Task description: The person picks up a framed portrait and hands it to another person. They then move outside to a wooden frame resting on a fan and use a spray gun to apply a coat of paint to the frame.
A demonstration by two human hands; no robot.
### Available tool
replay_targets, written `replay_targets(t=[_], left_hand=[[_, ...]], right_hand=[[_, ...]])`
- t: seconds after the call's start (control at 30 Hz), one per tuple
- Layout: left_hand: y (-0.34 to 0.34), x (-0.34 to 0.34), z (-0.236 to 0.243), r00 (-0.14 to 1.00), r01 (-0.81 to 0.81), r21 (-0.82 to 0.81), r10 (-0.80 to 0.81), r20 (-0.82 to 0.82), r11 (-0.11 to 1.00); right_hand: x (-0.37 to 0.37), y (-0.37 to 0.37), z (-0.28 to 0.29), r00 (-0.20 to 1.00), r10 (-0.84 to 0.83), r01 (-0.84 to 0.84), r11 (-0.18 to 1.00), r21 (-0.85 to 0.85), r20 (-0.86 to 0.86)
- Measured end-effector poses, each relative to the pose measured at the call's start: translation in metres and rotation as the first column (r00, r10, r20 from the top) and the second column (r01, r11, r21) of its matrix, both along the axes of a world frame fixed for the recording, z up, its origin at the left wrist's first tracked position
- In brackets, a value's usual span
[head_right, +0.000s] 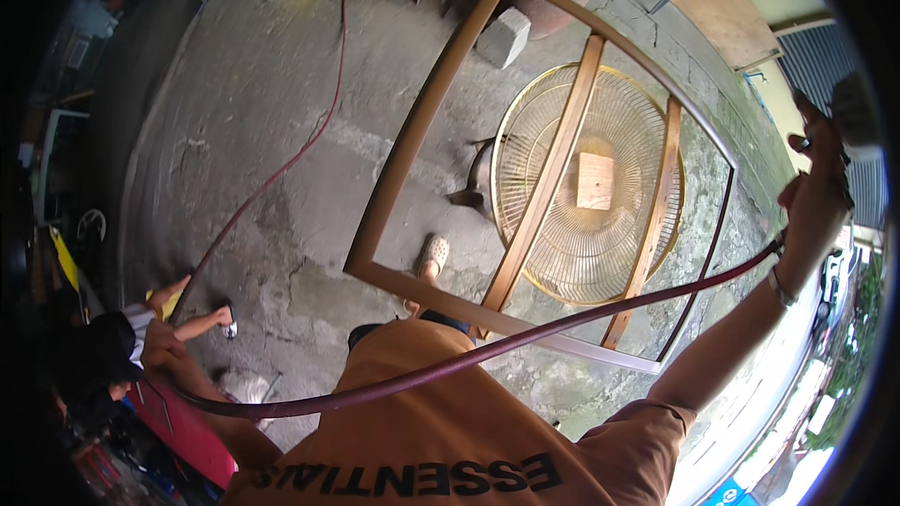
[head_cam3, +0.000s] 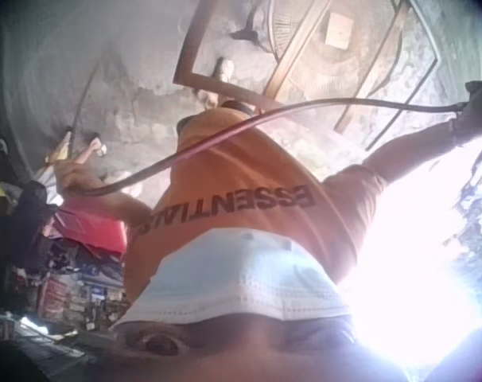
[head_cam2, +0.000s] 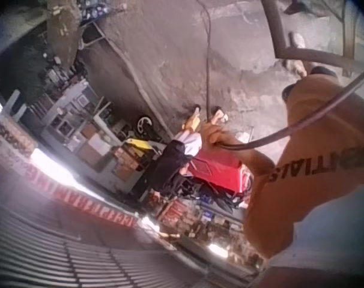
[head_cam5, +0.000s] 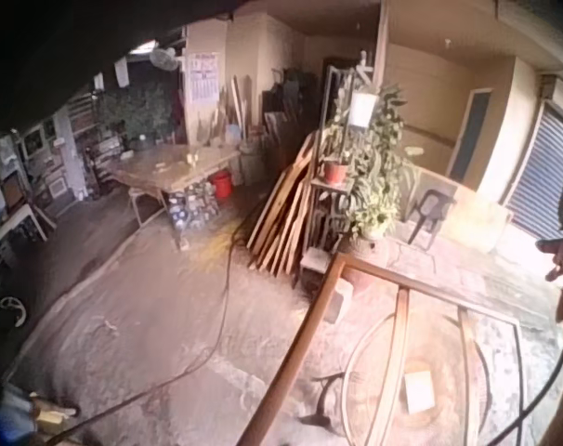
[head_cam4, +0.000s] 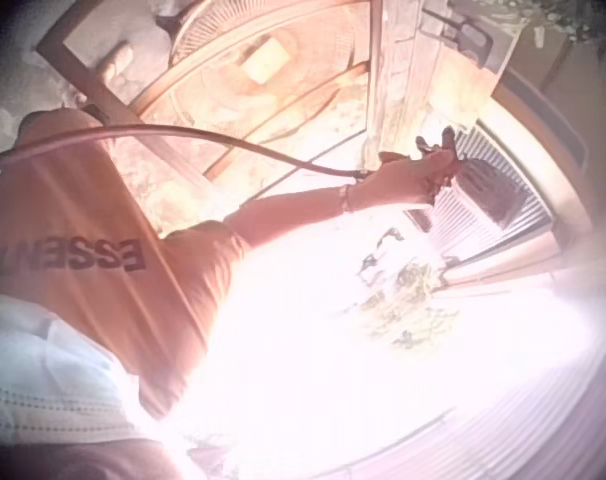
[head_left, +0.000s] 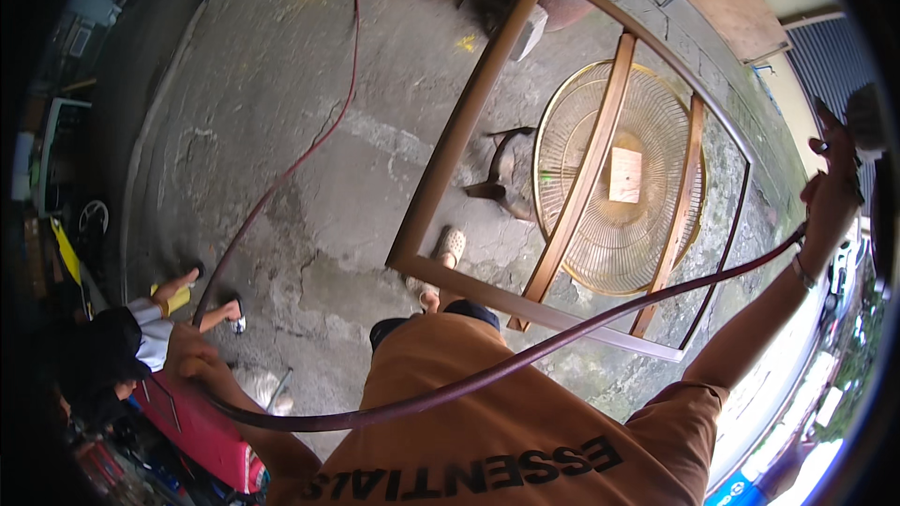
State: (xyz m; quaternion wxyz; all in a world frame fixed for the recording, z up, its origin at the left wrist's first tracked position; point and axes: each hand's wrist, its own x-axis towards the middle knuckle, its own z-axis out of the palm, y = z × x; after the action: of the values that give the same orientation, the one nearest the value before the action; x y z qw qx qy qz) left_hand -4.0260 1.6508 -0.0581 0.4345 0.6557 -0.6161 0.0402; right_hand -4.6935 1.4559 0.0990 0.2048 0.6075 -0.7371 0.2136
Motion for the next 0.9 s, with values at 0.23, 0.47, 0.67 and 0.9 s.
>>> replay_targets(t=[0.23,0.47,0.67,0.9], left_hand=[[-0.014,-0.014,0.014,0.999,-0.039,0.102,0.041,-0.022,0.994],[-0.005,-0.005,0.016,0.973,-0.229,0.163,0.224,0.05,0.96],[0.005,0.017,0.002,0.951,-0.306,0.104,0.309,-0.01,0.946],[0.0,-0.014,0.011,0.954,-0.298,0.109,0.3,-0.001,0.948]], right_hand=[[0.017,-0.025,-0.029,0.983,0.137,-0.13,0.989,-0.064,0.122],[0.084,-0.019,-0.027,0.822,0.01,-0.125,0.978,0.164,0.569],[0.106,-0.022,-0.026,0.716,0.242,-0.312,0.95,-0.01,0.655],[0.076,-0.037,-0.038,0.955,0.227,-0.242,0.968,0.059,0.193]])
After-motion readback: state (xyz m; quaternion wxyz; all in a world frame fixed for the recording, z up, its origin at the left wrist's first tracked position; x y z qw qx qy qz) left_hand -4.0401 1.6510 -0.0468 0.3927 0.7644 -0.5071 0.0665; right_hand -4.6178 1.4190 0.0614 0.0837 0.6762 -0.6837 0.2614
